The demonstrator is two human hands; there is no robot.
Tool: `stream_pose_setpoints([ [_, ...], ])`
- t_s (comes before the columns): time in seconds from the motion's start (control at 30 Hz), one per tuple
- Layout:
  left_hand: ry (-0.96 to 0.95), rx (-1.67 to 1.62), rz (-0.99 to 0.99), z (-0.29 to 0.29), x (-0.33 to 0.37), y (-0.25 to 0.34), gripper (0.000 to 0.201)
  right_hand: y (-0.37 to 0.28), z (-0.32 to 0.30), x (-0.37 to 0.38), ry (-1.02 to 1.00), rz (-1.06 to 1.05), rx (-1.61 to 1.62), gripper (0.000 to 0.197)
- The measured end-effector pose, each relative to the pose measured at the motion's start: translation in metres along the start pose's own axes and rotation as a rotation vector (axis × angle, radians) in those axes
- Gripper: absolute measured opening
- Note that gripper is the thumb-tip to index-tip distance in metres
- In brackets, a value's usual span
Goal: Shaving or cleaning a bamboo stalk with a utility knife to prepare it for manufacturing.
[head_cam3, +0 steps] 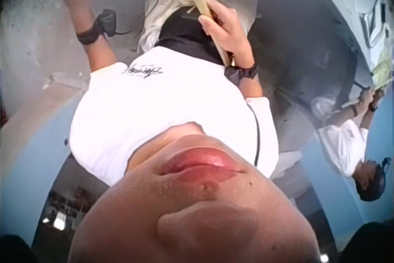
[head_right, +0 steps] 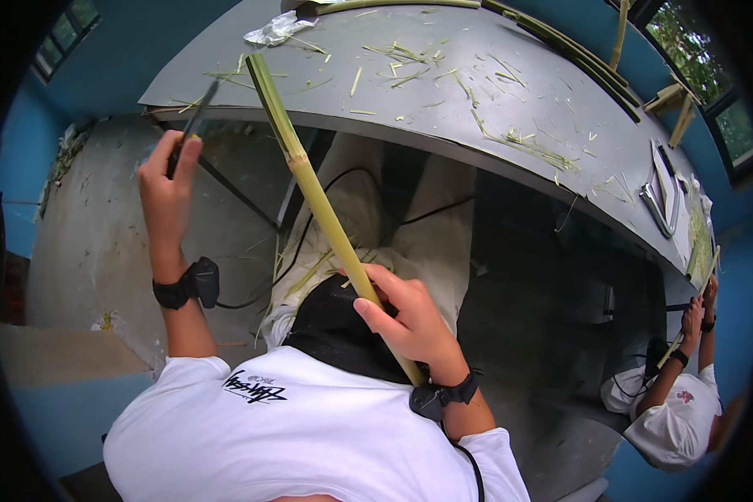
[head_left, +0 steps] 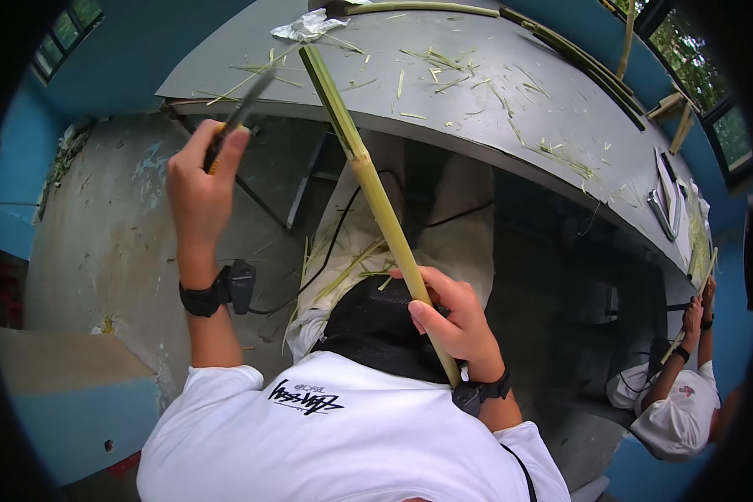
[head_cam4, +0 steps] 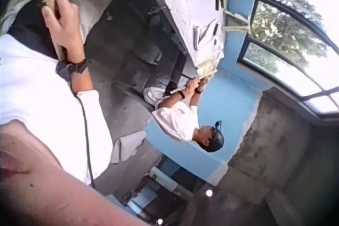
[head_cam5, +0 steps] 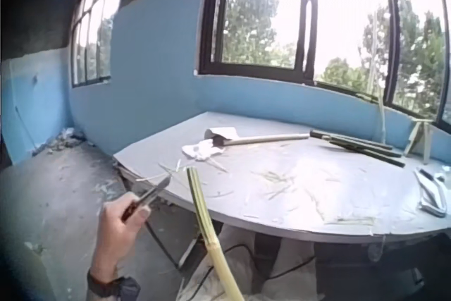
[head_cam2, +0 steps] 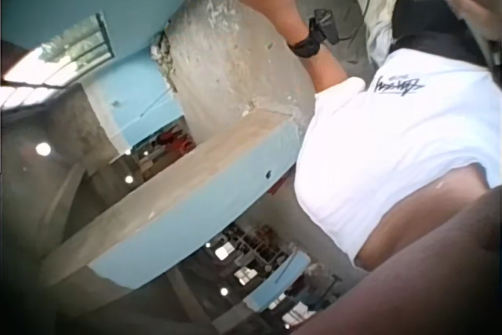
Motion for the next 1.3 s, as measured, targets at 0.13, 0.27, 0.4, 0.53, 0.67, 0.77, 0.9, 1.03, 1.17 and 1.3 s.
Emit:
stream_pose_setpoints([
  [0.13, -0.266, -0.117, 0.116, 0.034, -0.025, 0.031, 0.044, 0.000, 0.002, 0.001, 0.032, 0.024, 0.051, 0.039],
  [0.27, -0.349, -0.141, 0.182, 0.050, -0.036, 0.045, 0.044, 0.000, 0.002, 0.001, 0.080, 0.049, 0.072, 0.038],
  [0.4, -0.350, -0.124, 0.207, 0.053, -0.038, 0.044, 0.045, -0.002, 0.002, 0.001, 0.108, 0.027, 0.034, 0.037],
  [0.53, -0.394, -0.114, 0.188, 0.048, -0.036, 0.045, 0.035, -0.002, 0.001, 0.000, 0.106, 0.029, -0.006, 0.038],
  [0.67, -0.367, -0.118, 0.175, 0.046, -0.034, 0.045, 0.037, 0.002, 0.001, 0.000, 0.120, -0.021, -0.034, 0.040],
  [0.77, -0.335, -0.102, 0.155, 0.046, -0.034, 0.041, 0.043, 0.003, 0.003, 0.001, 0.121, -0.016, -0.027, 0.040],
  [0.9, -0.388, -0.085, 0.103, 0.045, -0.029, 0.046, 0.042, 0.002, -0.002, -0.003, 0.118, 0.008, -0.031, 0.046],
  [1.03, -0.473, -0.135, 0.118, 0.037, -0.025, 0.039, 0.034, 0.008, -0.001, -0.006, 0.115, -0.050, -0.048, 0.054],
  [1.17, -0.495, -0.118, 0.090, 0.032, -0.025, 0.038, 0.032, 0.009, 0.002, -0.004, 0.118, -0.086, -0.023, 0.055],
  [1.3, -0.511, -0.148, 0.090, 0.031, -0.023, 0.034, 0.033, 0.009, 0.003, -0.005, 0.122, -0.088, -0.035, 0.055],
])
Point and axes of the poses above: each hand's wrist, its own x-axis towards the middle knuckle, its own z-axis out of the palm, y = z × x, the point moved 2 cm from there along x, towards the middle knuckle
